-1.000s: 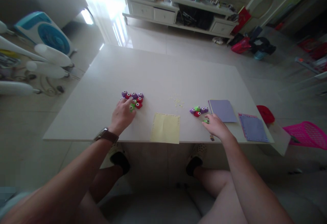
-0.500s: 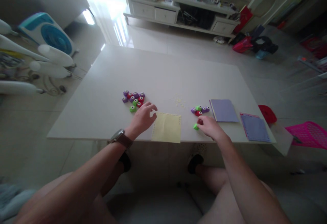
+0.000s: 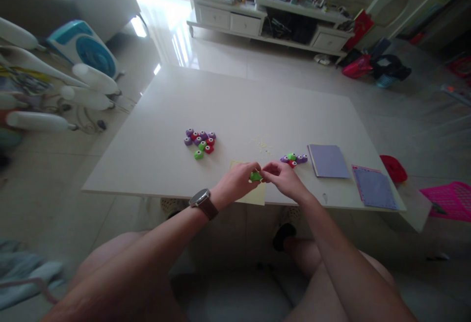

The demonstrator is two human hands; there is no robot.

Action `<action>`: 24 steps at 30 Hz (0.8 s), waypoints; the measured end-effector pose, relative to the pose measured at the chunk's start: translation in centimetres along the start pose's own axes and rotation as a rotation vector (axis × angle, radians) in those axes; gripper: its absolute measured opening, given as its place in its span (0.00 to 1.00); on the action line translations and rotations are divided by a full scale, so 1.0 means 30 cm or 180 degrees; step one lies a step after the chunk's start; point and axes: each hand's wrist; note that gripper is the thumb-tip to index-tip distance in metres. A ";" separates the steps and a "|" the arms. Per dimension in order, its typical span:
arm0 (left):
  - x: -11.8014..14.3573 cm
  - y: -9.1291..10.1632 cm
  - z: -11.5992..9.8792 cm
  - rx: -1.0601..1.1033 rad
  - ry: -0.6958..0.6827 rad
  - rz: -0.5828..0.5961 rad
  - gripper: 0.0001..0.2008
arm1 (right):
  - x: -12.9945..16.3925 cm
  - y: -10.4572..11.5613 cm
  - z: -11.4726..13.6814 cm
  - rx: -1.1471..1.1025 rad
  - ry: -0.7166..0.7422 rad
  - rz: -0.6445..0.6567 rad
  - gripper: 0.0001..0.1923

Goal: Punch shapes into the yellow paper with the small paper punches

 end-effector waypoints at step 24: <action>0.079 0.124 0.245 -0.1775 0.1074 -0.0319 0.13 | 0.008 0.015 -0.021 0.1024 -0.0024 -0.0034 0.09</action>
Point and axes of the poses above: each hand's wrist, its own x-axis away from the middle knuckle, its own y-axis out of the back of the hand, z = x × y, and after that the axes turned 7 degrees about -x, right-handed
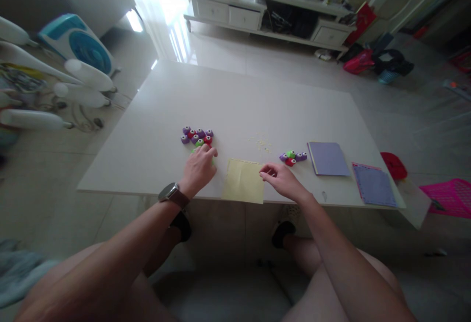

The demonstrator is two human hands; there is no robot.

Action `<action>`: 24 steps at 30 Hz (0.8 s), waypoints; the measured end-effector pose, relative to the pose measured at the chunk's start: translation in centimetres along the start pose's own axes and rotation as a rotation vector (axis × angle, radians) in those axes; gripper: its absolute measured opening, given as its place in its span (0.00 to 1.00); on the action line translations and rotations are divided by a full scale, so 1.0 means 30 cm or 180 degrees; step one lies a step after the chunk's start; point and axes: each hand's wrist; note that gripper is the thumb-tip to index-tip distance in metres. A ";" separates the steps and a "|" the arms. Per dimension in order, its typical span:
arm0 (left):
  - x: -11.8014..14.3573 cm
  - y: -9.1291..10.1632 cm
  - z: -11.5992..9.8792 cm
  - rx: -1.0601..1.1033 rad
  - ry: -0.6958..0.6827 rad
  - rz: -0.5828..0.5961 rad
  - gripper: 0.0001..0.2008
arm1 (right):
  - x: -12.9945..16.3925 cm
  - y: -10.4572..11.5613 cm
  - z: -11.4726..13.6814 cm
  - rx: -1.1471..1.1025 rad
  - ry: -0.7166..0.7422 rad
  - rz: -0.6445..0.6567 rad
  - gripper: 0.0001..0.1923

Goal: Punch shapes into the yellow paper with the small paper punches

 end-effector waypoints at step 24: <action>-0.027 0.008 0.057 0.0095 0.0556 0.0414 0.17 | 0.007 0.109 -0.129 0.2421 -0.0406 -0.0731 0.24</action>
Point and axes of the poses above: each hand's wrist, its own x-axis away from the middle knuckle, its own y-axis out of the back of the hand, z = x × y, and after that the axes turned 7 degrees about -x, right-handed
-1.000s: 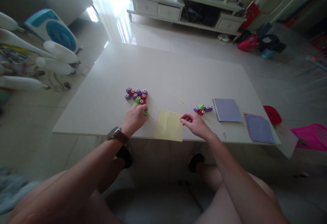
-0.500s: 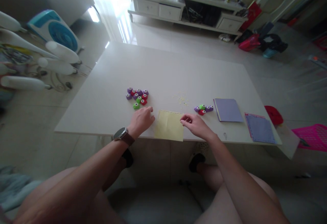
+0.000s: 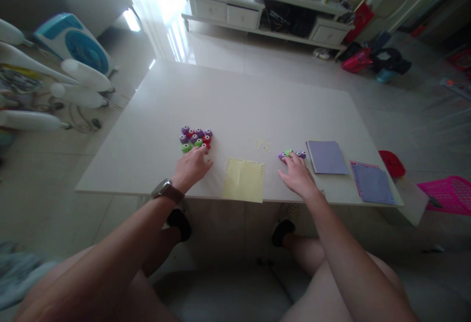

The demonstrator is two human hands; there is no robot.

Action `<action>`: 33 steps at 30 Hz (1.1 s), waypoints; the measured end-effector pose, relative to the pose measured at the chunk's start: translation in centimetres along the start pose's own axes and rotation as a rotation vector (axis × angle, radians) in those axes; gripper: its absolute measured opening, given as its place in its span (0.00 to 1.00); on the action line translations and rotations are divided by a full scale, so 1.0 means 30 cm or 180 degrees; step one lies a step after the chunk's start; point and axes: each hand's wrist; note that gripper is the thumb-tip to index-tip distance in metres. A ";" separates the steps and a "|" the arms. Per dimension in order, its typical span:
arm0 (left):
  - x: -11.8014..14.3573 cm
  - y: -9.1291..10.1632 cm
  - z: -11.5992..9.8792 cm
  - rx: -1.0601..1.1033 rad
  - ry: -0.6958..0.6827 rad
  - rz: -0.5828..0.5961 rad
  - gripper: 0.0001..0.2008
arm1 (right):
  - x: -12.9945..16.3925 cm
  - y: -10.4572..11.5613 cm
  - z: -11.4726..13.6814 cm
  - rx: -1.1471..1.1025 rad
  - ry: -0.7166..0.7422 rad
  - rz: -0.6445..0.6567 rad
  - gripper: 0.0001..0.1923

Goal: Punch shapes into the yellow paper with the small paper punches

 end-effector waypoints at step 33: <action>0.022 -0.010 -0.040 0.0312 -0.0272 0.0035 0.11 | 0.015 -0.005 0.029 0.0254 -0.0349 0.0411 0.29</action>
Point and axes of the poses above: each hand's wrist, its own x-axis away from the middle knuckle, its own y-axis out of the back of the hand, z = x × y, and after that the axes turned 7 degrees about -x, right-handed
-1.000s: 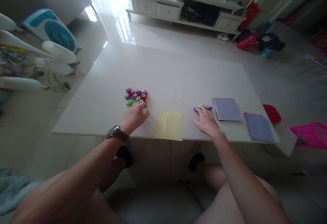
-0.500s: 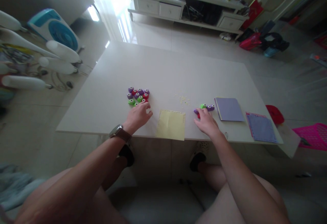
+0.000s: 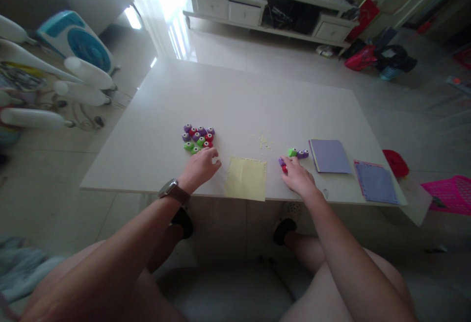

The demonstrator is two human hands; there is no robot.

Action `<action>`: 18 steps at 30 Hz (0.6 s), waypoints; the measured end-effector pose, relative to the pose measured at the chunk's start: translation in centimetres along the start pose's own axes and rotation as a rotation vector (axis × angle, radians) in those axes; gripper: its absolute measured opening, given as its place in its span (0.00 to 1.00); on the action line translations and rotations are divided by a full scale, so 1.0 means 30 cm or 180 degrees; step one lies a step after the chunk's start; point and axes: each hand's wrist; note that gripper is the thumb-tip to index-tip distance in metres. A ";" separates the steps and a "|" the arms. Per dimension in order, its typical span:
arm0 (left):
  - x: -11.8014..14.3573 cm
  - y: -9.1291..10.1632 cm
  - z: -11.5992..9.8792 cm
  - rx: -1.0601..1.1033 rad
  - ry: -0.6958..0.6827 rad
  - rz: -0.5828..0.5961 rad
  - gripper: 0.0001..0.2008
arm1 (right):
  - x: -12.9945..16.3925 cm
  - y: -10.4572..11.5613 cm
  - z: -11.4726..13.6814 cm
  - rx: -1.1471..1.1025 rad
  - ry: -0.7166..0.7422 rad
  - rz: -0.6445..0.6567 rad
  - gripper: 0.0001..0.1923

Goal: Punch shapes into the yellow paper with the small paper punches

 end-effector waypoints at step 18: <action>-0.002 0.011 -0.025 0.0251 -0.0055 -0.0021 0.09 | -0.019 -0.004 0.006 -0.0117 0.0069 0.0045 0.12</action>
Point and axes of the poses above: each hand's wrist, its own x-axis away from the middle knuckle, its own y-axis out of the back of the hand, z = x × y, and after that the axes turned 7 degrees about -x, right-handed
